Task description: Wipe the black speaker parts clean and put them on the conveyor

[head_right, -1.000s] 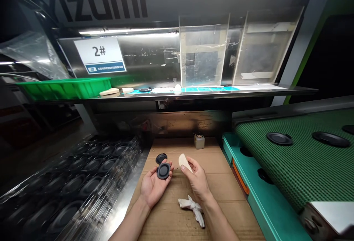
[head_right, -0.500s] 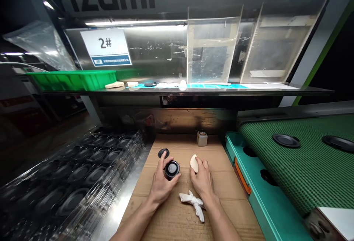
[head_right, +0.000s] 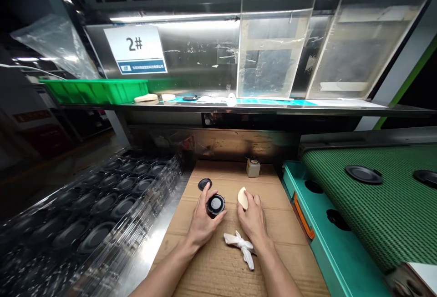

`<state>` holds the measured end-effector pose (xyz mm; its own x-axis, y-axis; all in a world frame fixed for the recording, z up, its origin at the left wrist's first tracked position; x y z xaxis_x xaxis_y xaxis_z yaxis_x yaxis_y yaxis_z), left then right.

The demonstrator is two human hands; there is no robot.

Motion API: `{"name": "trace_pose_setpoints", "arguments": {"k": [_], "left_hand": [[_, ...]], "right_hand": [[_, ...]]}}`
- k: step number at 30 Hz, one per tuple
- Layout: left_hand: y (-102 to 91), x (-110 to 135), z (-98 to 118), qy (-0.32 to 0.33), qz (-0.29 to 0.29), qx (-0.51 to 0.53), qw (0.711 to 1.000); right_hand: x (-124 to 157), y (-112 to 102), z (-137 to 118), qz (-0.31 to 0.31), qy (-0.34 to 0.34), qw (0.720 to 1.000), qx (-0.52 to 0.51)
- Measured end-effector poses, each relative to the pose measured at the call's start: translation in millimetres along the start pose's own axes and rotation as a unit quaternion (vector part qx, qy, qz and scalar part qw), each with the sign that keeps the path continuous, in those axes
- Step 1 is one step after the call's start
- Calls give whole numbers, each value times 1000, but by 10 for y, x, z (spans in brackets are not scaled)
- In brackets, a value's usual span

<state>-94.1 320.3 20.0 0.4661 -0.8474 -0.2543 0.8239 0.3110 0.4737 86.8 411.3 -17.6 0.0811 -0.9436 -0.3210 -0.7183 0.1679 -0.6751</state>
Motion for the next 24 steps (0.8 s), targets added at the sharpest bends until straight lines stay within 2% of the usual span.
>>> {"name": "trace_pose_setpoints", "arguments": {"k": [3,6,9,11,12,15,18,21,24], "left_hand": [[-9,-15,7,21,-23,-34,999],[-69,-68,-54,29,-76,-174,981],[-211,-147,-95,54,-86,-380,919],[-279,-184,-80,84,-72,-458,882],[-295,-192,-70,98,-68,-474,873],[-297,-187,-57,117,-71,-482,865],[-300,-155,-43,108,-83,-464,875],[-231,-87,-53,88,-146,-394,903],[-112,-14,-27,83,-204,-371,902]], "right_hand": [[-1,2,5,-1,1,1000,-2],[-2,1,4,-1,2,1000,2],[-4,5,4,-4,3,1000,8],[-7,11,8,-6,4,1000,9],[-8,13,11,-6,4,1000,9],[-10,17,16,-1,0,1000,9],[-10,21,17,2,-3,1000,15],[-7,22,10,1,-7,1000,15],[-5,26,4,-1,-12,1000,10]]}}
Point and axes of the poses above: each hand's wrist, its own x-axis away from the middle knuckle, its own y-axis out of the palm, z = x × y, the point moved 8 cm from there along -x, towards the middle knuckle, and after that the axes turned 7 degrees about y, right-handed, at the moved point
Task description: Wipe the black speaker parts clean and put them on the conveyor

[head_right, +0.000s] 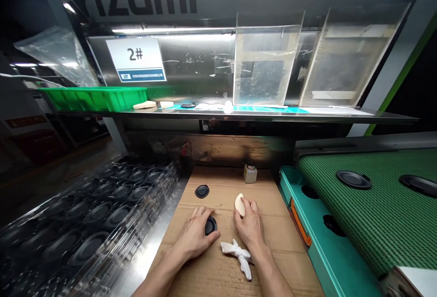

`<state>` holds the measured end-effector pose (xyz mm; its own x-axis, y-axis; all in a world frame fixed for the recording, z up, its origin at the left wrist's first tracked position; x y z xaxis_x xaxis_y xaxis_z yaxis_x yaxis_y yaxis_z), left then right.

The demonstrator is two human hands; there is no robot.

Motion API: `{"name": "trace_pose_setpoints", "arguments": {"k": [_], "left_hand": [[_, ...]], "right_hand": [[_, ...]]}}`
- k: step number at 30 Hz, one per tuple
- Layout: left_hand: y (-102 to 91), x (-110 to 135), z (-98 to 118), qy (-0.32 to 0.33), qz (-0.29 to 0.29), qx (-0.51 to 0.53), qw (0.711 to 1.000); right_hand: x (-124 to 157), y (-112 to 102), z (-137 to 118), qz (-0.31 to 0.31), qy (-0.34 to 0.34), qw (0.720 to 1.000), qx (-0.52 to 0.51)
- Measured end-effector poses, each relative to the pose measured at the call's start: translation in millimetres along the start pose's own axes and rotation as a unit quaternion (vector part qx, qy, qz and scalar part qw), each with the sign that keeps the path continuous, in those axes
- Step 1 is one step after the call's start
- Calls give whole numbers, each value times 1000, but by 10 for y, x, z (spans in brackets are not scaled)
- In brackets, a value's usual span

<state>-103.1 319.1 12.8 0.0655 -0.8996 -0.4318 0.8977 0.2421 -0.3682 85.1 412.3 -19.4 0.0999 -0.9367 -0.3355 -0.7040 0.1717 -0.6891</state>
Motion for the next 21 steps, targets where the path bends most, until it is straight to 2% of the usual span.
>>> {"name": "trace_pose_setpoints", "arguments": {"k": [3,7,9,13,16,21], "left_hand": [[-61,-45,150,22,21,-93,995],[-320,-105,306,68,129,-229,962],[-367,-125,189,41,120,-257,958],[-297,-113,-210,-47,30,-261,964],[-287,-74,-309,-53,33,-250,966],[-300,-86,-313,-49,64,-238,968]], "right_hand": [[-4,3,9,0,3,1000,-5],[-8,-4,1,1,7,1000,-13],[-6,-11,-17,-1,5,1000,-15],[1,-32,-27,7,4,1000,-14],[2,-22,-14,8,4,1000,-11],[0,-16,-13,14,2,1000,-25]]}}
Point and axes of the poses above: each hand's wrist, its own x-axis away from the middle knuckle, its own y-axis out of the palm, z = x × y, the point moved 8 cm from there along -x, towards the middle knuckle, and after that the axes turned 7 degrees about y, right-handed, at the moved point
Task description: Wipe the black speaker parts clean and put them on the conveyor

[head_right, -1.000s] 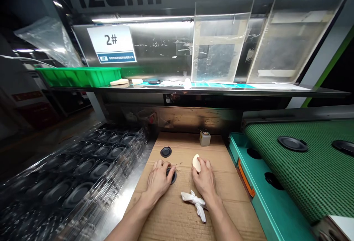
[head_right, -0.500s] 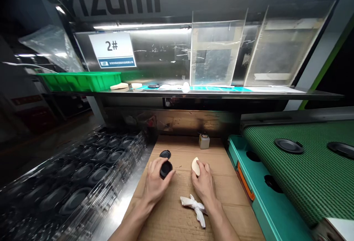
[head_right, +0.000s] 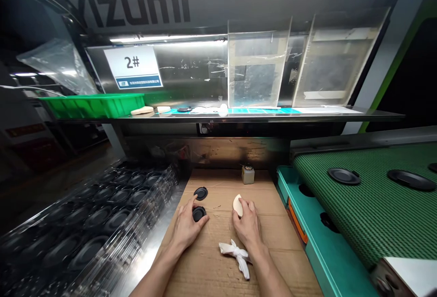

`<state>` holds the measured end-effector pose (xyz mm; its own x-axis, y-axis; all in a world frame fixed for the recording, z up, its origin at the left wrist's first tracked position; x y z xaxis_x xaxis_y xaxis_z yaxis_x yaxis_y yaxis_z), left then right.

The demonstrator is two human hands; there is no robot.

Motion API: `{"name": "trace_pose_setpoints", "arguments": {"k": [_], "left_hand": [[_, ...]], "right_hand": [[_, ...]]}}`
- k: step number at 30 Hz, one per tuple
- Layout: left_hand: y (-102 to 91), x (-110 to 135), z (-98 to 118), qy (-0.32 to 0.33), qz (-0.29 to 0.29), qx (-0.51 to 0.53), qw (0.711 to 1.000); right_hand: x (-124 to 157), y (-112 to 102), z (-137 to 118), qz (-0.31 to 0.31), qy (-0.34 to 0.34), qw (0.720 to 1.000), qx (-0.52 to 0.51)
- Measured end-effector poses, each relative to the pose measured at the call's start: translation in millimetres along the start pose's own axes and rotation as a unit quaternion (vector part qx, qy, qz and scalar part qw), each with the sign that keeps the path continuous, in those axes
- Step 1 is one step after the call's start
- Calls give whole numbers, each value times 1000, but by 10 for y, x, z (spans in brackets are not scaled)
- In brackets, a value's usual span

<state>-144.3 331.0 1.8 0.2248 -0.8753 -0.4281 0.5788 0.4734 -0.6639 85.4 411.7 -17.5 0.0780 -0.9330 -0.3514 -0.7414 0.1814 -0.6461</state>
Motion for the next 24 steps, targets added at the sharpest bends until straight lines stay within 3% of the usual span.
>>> {"name": "trace_pose_setpoints", "arguments": {"k": [4,6,11,17,24], "left_hand": [[-44,-285,-2,-10,44,-51,998],[-21,-504,-3,-9,38,-88,995],[156,-878,-149,-44,-37,-155,986],[249,-985,-207,-34,-66,-197,978],[344,-1226,-333,-8,-182,-242,953]], "right_hand": [[0,-5,-5,4,10,1000,-6],[2,-6,-5,5,15,1000,-10],[2,-5,-3,5,23,999,-23],[-9,-16,-27,11,44,999,-15],[-19,-134,-95,34,53,998,4]]}}
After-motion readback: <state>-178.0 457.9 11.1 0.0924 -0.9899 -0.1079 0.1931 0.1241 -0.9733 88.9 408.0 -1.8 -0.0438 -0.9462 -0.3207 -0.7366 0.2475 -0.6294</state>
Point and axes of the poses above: each hand's wrist, its own x-axis away from the middle knuckle, its own y-axis out of the palm, z = x × y, the point moved 8 cm from there along -x, towards the middle knuckle, and after that the axes turned 7 degrees about y, right-handed, at the moved point
